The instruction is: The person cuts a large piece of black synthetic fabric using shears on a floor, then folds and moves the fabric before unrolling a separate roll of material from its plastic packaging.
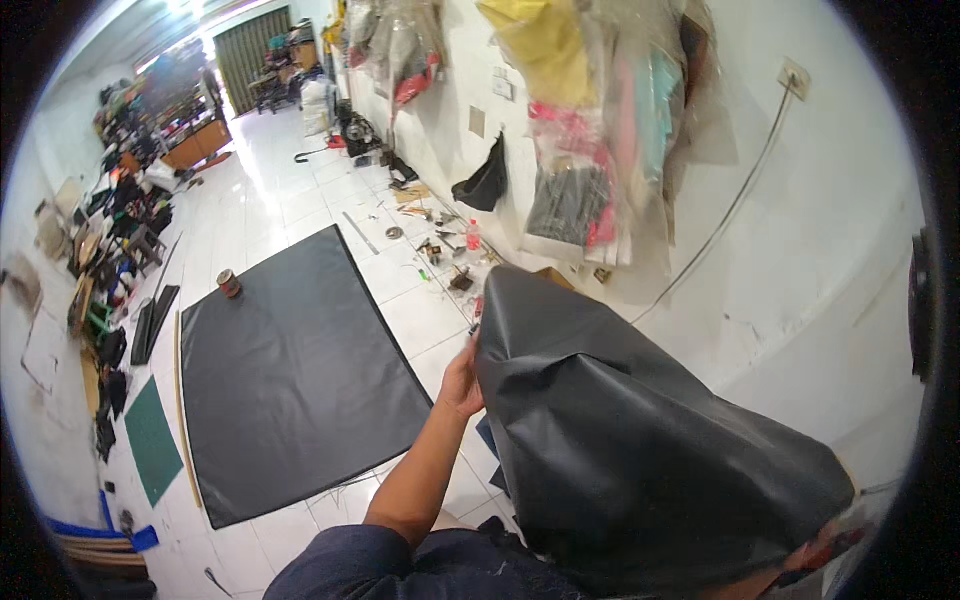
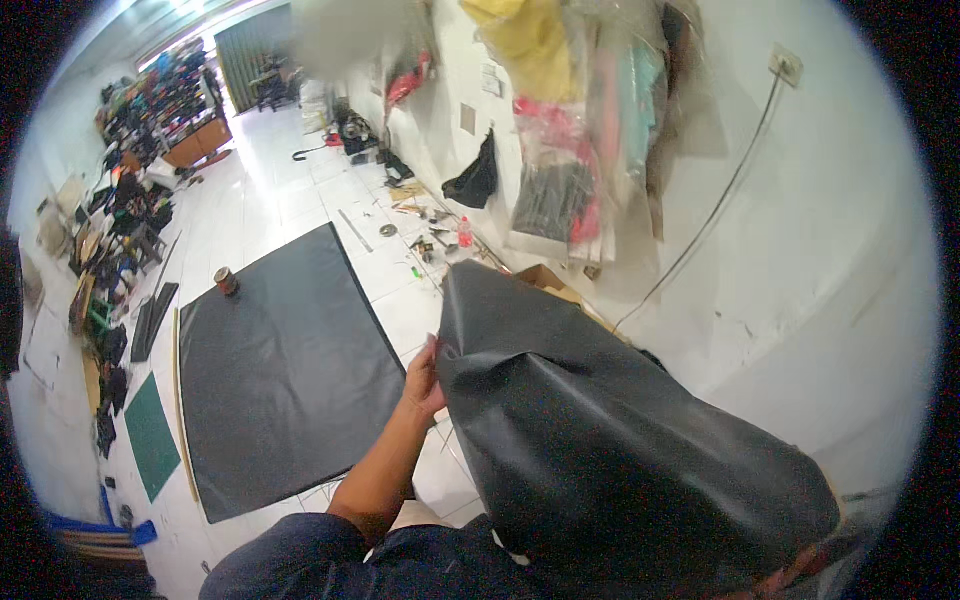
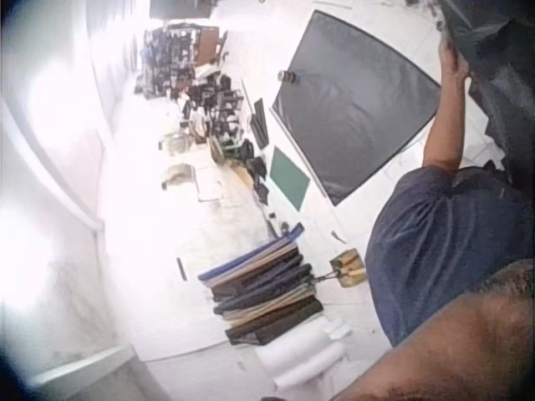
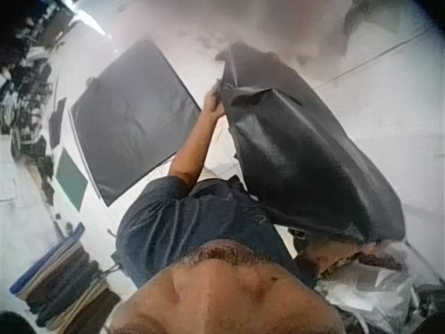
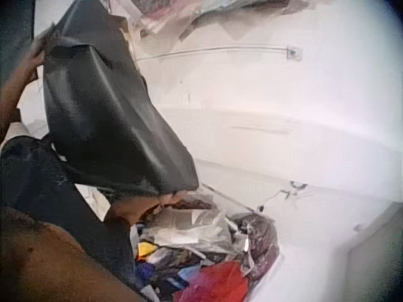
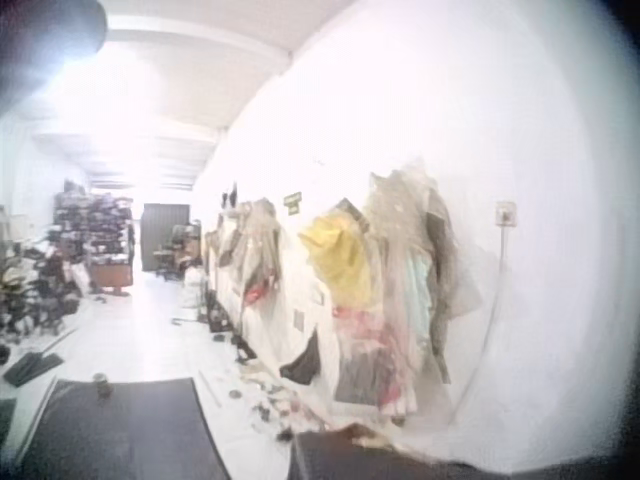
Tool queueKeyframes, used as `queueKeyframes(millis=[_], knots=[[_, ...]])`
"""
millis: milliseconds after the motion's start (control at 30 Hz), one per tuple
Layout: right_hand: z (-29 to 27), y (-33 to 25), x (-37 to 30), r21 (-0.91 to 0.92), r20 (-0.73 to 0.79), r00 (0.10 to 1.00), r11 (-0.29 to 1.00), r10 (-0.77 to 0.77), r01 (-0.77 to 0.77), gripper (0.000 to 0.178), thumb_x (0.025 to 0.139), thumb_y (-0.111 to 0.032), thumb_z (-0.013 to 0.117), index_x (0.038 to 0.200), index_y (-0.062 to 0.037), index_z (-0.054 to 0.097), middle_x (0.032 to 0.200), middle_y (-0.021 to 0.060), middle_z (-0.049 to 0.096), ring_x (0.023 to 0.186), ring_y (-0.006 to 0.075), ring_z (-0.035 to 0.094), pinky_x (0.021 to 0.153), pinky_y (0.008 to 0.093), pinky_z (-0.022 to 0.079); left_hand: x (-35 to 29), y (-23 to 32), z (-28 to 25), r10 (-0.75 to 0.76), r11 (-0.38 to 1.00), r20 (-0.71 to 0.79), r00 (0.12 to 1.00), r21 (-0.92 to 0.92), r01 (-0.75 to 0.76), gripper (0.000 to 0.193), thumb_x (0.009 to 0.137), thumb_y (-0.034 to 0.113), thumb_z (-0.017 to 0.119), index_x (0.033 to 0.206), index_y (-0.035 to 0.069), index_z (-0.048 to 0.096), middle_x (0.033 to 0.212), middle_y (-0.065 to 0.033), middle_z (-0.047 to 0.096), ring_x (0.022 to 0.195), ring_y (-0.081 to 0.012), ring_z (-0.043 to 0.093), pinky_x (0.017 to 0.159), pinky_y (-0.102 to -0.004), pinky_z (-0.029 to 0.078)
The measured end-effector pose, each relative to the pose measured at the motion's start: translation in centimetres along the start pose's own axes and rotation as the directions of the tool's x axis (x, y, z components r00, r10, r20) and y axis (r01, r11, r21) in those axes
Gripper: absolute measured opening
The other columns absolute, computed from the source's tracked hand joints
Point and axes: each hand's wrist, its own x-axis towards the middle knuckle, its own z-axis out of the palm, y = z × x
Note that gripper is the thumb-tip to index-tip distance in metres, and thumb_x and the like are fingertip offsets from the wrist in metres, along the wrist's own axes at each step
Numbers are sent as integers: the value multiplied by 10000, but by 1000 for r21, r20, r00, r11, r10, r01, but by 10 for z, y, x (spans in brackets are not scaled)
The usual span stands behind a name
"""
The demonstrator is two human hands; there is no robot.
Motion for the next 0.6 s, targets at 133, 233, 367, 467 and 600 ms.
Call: queueKeyframes(millis=[133, 233, 367, 467, 600], knots=[[36, 20, -7, 16, -139, 982, 992, 127, -126, 568, 928, -414, 535, 1345, -34, 476, 1335, 164, 503, 1213, 334, 482, 1046, 474, 375, -17, -33, 7, -9, 994, -40, 999, 111, 13, 528, 923, 356, 576, 1306, 4, 491, 1264, -177, 570, 1128, -354, 570, 1003, -520, 421], [61, 38, -12, 52, -187, 962, 980, 198, -192, 585, 923, -445, 536, 1354, -55, 470, 1335, 161, 496, 1204, 340, 483, 1037, 487, 384, -17, -60, 3, -57, 988, -27, 998, 139, 60, 509, 923, 351, 573, 1291, 7, 496, 1241, -171, 572, 1111, -345, 570, 988, -509, 423], [83, 50, -8, 88, -194, 931, 951, 309, -297, 624, 904, -493, 546, 1369, -86, 459, 1331, 161, 486, 1195, 358, 481, 1023, 520, 395, -27, -48, 6, -25, 980, -66, 997, 193, 38, 486, 923, 344, 570, 1269, 11, 504, 1211, -162, 575, 1087, -333, 571, 967, -496, 425], [59, 57, 9, 45, -85, 936, 939, 342, -340, 632, 889, -499, 563, 1349, -77, 474, 1291, 157, 507, 1166, 351, 500, 994, 525, 417, -31, -50, 5, -15, 979, -72, 997, 203, 30, 468, 923, 339, 568, 1253, 14, 509, 1188, -155, 578, 1070, -324, 572, 952, -486, 427], [24, 69, 25, -163, 40, 950, 940, 309, -299, 576, 886, -451, 594, 1288, -46, 513, 1208, 140, 543, 1089, 300, 545, 935, 468, 453, -38, -45, 6, 6, 976, -86, 996, 219, 13, 444, 923, 333, 565, 1232, 17, 517, 1157, -147, 581, 1046, -312, 573, 932, -472, 429]])
